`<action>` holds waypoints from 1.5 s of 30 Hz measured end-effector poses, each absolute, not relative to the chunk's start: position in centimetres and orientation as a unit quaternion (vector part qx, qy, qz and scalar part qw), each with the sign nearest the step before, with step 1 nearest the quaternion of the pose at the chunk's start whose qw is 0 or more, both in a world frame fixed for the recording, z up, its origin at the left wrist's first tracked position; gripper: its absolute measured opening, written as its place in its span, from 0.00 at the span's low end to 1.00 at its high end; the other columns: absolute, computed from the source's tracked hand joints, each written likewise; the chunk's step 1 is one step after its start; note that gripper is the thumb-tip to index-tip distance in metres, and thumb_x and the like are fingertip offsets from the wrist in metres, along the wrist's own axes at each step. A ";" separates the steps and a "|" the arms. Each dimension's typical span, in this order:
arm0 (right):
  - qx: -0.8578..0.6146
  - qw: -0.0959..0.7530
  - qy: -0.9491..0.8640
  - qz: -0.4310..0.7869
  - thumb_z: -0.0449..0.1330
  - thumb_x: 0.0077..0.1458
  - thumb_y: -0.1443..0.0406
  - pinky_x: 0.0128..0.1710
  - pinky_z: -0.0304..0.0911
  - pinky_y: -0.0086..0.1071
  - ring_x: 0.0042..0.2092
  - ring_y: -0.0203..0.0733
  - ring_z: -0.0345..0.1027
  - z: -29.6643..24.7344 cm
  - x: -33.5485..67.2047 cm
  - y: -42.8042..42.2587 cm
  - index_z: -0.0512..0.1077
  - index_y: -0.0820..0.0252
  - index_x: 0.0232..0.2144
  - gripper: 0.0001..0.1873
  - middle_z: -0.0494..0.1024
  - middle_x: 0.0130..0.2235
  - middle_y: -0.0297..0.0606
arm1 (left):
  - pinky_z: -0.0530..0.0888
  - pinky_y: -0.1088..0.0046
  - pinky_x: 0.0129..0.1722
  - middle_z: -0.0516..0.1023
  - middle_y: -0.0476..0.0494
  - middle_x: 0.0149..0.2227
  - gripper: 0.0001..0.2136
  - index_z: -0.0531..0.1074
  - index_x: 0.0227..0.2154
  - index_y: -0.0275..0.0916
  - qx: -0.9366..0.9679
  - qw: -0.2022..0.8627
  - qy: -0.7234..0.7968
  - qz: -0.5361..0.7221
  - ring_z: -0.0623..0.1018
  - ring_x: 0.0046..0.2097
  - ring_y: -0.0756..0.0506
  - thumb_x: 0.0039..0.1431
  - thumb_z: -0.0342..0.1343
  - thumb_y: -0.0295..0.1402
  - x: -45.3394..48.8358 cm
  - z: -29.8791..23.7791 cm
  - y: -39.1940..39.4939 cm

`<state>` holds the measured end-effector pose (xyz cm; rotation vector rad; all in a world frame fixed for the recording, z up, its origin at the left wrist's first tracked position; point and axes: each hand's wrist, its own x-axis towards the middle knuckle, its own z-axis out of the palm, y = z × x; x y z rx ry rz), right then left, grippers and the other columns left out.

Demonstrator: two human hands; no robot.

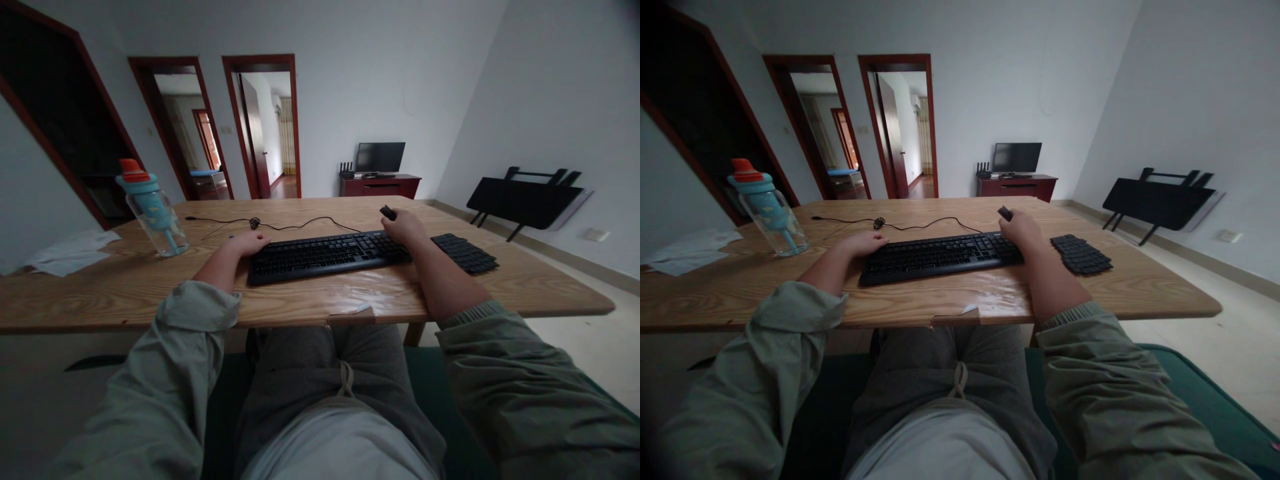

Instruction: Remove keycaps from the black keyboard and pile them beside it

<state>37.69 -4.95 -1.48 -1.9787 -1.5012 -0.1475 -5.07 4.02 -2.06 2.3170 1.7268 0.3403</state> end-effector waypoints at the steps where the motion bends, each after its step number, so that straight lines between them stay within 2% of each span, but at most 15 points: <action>1: -0.726 0.363 -0.577 -0.086 0.54 0.56 0.54 0.41 0.63 0.38 0.42 0.52 0.72 -0.7 36.8 -5.4 0.76 0.63 0.44 0.23 0.79 0.41 0.51 | 0.72 0.67 0.45 0.81 0.38 0.43 0.16 0.77 0.36 0.36 0.793 0.115 0.590 0.101 0.78 0.43 0.40 0.58 0.50 0.43 -5.0 -1.9 4.0; 4: -0.630 0.452 -0.624 -0.097 0.54 0.56 0.48 0.34 0.60 0.34 0.33 0.45 0.70 2.1 33.4 -6.6 0.77 0.63 0.34 0.24 0.78 0.30 0.43 | 0.71 0.63 0.45 0.79 0.32 0.46 0.19 0.76 0.41 0.34 0.768 0.069 0.630 0.088 0.77 0.45 0.36 0.59 0.51 0.44 -4.4 -1.0 3.3; 6: -0.587 0.481 -0.648 -0.062 0.56 0.54 0.44 0.30 0.56 0.32 0.28 0.41 0.66 3.6 31.0 -7.2 0.75 0.64 0.27 0.27 0.73 0.24 0.39 | 0.71 0.60 0.45 0.78 0.32 0.48 0.20 0.75 0.45 0.36 0.746 -0.004 0.647 0.157 0.76 0.47 0.34 0.57 0.53 0.45 -3.2 0.0 1.9; 8: -0.551 0.512 -0.658 -0.027 0.57 0.52 0.43 0.28 0.53 0.31 0.26 0.37 0.61 4.1 29.1 -7.5 0.72 0.64 0.24 0.28 0.70 0.22 0.36 | 0.70 0.63 0.45 0.78 0.36 0.46 0.21 0.74 0.48 0.38 0.759 -0.049 0.598 0.254 0.76 0.46 0.37 0.57 0.54 0.46 -1.2 0.8 0.0; 11: -0.520 0.555 -0.649 0.021 0.58 0.51 0.43 0.26 0.51 0.29 0.26 0.35 0.57 3.1 27.2 -7.4 0.69 0.62 0.22 0.28 0.67 0.21 0.33 | 0.71 0.71 0.39 0.79 0.44 0.36 0.16 0.75 0.44 0.39 0.849 0.026 0.436 0.296 0.76 0.37 0.45 0.59 0.53 0.43 2.6 1.1 -2.5; 15: -0.535 0.570 -0.622 0.047 0.59 0.49 0.42 0.25 0.49 0.30 0.25 0.34 0.54 0.6 26.9 -6.5 0.63 0.60 0.18 0.28 0.63 0.19 0.31 | 0.69 0.74 0.35 0.79 0.47 0.33 0.10 0.78 0.37 0.40 0.917 0.060 0.305 0.251 0.76 0.34 0.47 0.57 0.57 0.39 6.7 0.1 -3.3; 25: -0.556 0.528 -0.640 0.045 0.57 0.50 0.42 0.26 0.51 0.31 0.25 0.36 0.57 -1.3 27.6 -4.8 0.64 0.59 0.20 0.28 0.66 0.21 0.33 | 0.69 0.74 0.35 0.81 0.48 0.33 0.09 0.79 0.37 0.40 0.928 0.068 0.319 0.181 0.77 0.34 0.47 0.55 0.57 0.32 7.4 -1.1 -2.1; 30: -0.531 0.521 -0.666 0.058 0.57 0.52 0.48 0.30 0.56 0.31 0.29 0.38 0.61 -1.2 27.8 -4.7 0.70 0.60 0.25 0.21 0.70 0.24 0.34 | 0.69 0.74 0.33 0.80 0.47 0.32 0.08 0.78 0.35 0.39 0.918 0.065 0.329 0.210 0.76 0.34 0.47 0.56 0.58 0.36 7.2 -1.4 -1.8; 37: -0.526 0.534 -0.659 0.068 0.56 0.50 0.57 0.32 0.58 0.32 0.30 0.39 0.63 -0.8 28.1 -5.1 0.69 0.60 0.28 0.11 0.70 0.24 0.33 | 0.68 0.74 0.33 0.79 0.48 0.32 0.08 0.78 0.37 0.40 0.918 0.057 0.333 0.208 0.75 0.33 0.48 0.55 0.58 0.34 7.3 -1.4 -1.9; 45: -0.540 0.539 -0.644 0.049 0.56 0.50 0.58 0.31 0.58 0.32 0.30 0.40 0.64 -0.6 28.0 -5.6 0.69 0.59 0.28 0.10 0.71 0.25 0.33 | 0.70 0.74 0.35 0.79 0.48 0.34 0.08 0.78 0.38 0.40 0.920 0.060 0.330 0.205 0.76 0.35 0.47 0.56 0.57 0.33 7.5 -1.4 -2.0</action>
